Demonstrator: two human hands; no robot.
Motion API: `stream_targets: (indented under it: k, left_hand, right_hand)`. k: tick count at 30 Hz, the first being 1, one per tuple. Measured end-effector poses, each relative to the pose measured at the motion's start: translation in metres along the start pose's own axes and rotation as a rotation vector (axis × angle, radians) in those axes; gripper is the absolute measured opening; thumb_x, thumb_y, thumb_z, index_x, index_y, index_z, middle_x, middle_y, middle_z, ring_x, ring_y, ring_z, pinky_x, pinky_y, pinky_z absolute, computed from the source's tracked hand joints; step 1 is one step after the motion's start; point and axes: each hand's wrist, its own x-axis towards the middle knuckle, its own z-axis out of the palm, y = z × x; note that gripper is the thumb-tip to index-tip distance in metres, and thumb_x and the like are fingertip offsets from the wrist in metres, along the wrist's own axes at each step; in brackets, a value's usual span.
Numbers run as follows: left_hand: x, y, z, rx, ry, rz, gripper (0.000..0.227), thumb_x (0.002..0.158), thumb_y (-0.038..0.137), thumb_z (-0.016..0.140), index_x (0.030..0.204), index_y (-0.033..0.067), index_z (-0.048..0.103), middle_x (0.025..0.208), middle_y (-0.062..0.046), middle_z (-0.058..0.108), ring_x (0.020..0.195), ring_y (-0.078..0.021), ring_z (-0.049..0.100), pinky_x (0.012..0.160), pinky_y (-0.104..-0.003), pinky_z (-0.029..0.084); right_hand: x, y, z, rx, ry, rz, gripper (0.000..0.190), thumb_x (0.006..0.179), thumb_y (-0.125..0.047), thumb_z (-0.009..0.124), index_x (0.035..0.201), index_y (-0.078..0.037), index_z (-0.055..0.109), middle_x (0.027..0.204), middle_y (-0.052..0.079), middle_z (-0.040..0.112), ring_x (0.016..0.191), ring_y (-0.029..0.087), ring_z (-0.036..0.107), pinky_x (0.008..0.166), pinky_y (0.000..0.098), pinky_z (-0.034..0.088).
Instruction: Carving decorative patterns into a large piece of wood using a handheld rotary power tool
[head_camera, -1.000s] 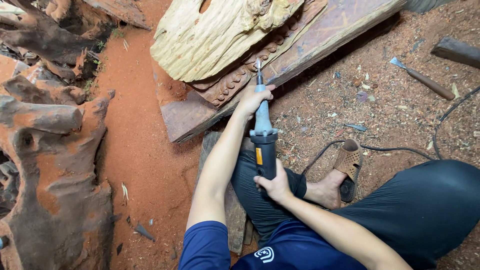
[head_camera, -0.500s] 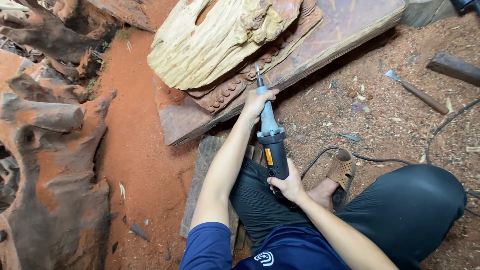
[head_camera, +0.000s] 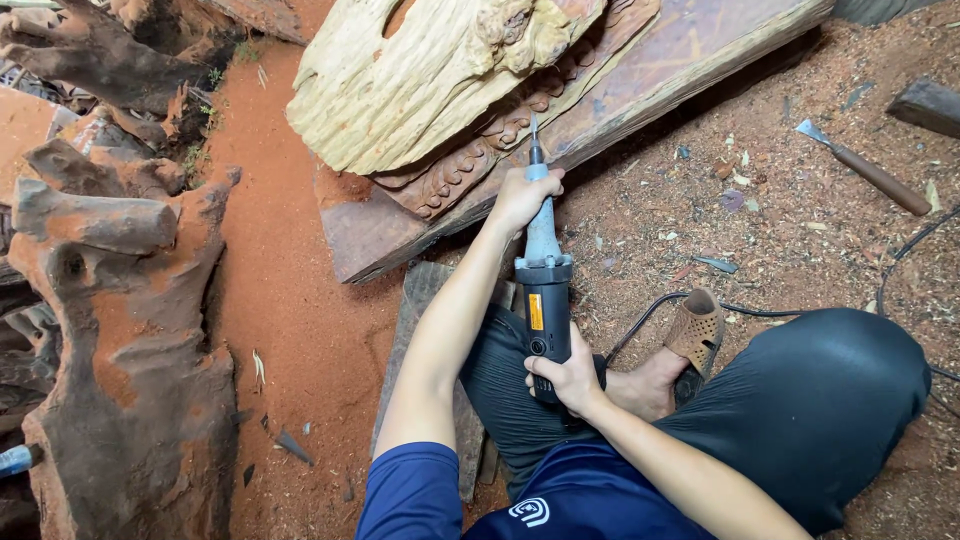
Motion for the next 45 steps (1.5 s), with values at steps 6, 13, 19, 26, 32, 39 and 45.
stream_targets:
  k: [6, 13, 19, 26, 32, 39, 45]
  left_hand:
    - [-0.003, 0.002, 0.000, 0.020, -0.004, 0.007, 0.025, 0.059, 0.021, 0.077, 0.078, 0.0047, 0.078, 0.069, -0.011, 0.066, 0.075, -0.0230, 0.066, 0.070, -0.033, 0.051]
    - [0.004, -0.008, 0.000, -0.017, -0.030, 0.026, 0.033, 0.059, 0.022, 0.080, 0.086, 0.0051, 0.082, 0.075, -0.012, 0.073, 0.075, -0.0214, 0.067, 0.072, -0.030, 0.050]
    - [-0.001, -0.007, -0.001, -0.050, -0.035, 0.029, 0.039, 0.059, 0.022, 0.080, 0.093, 0.0052, 0.082, 0.079, -0.012, 0.074, 0.077, -0.0203, 0.069, 0.073, -0.029, 0.051]
    - [-0.007, -0.008, -0.002, -0.136, -0.049, 0.040, 0.040, 0.060, 0.017, 0.080, 0.098, 0.0072, 0.083, 0.078, -0.012, 0.072, 0.076, -0.0183, 0.067, 0.073, -0.028, 0.051]
    - [-0.005, -0.016, -0.002, -0.166, -0.061, 0.074, 0.042, 0.062, 0.016, 0.078, 0.103, 0.0075, 0.082, 0.081, -0.013, 0.072, 0.077, -0.0186, 0.066, 0.076, -0.030, 0.051]
    - [0.008, -0.041, 0.004, -0.212, -0.050, 0.142, 0.046, 0.062, 0.015, 0.078, 0.108, 0.0080, 0.081, 0.091, -0.017, 0.074, 0.087, -0.0183, 0.067, 0.086, -0.031, 0.052]
    - [0.012, -0.050, 0.007, -0.253, -0.069, 0.171, 0.047, 0.067, 0.015, 0.077, 0.113, 0.0050, 0.079, 0.108, -0.021, 0.077, 0.102, -0.0253, 0.069, 0.095, -0.037, 0.051]
  right_hand:
    - [-0.008, -0.008, 0.007, 0.026, 0.007, 0.025, 0.042, 0.068, 0.010, 0.076, 0.101, -0.001, 0.053, 0.063, 0.024, 0.063, 0.045, 0.034, 0.069, 0.032, 0.0456, 0.059]
    - [-0.015, -0.013, 0.009, 0.024, 0.015, 0.039, 0.040, 0.067, 0.009, 0.074, 0.100, -0.001, 0.054, 0.062, 0.024, 0.063, 0.044, 0.035, 0.069, 0.031, 0.0469, 0.058]
    - [-0.017, -0.017, 0.007, 0.012, 0.013, 0.039, 0.040, 0.066, 0.008, 0.074, 0.100, 0.000, 0.054, 0.063, 0.025, 0.063, 0.045, 0.035, 0.069, 0.031, 0.0479, 0.057]
    - [-0.023, -0.025, 0.005, -0.022, -0.006, 0.022, 0.037, 0.066, 0.009, 0.074, 0.096, 0.001, 0.055, 0.061, 0.025, 0.063, 0.044, 0.035, 0.069, 0.031, 0.0465, 0.056]
    - [-0.018, -0.023, -0.002, -0.049, -0.024, 0.003, 0.038, 0.066, 0.009, 0.075, 0.097, 0.002, 0.055, 0.063, 0.026, 0.063, 0.045, 0.035, 0.070, 0.031, 0.0465, 0.056]
    - [-0.012, -0.020, -0.014, -0.099, -0.041, -0.018, 0.042, 0.065, 0.010, 0.075, 0.100, 0.002, 0.055, 0.065, 0.026, 0.064, 0.046, 0.034, 0.070, 0.032, 0.0457, 0.057]
    - [0.006, -0.006, -0.037, -0.153, -0.054, -0.043, 0.043, 0.065, 0.011, 0.075, 0.102, 0.003, 0.056, 0.066, 0.027, 0.064, 0.046, 0.033, 0.070, 0.032, 0.0443, 0.056]
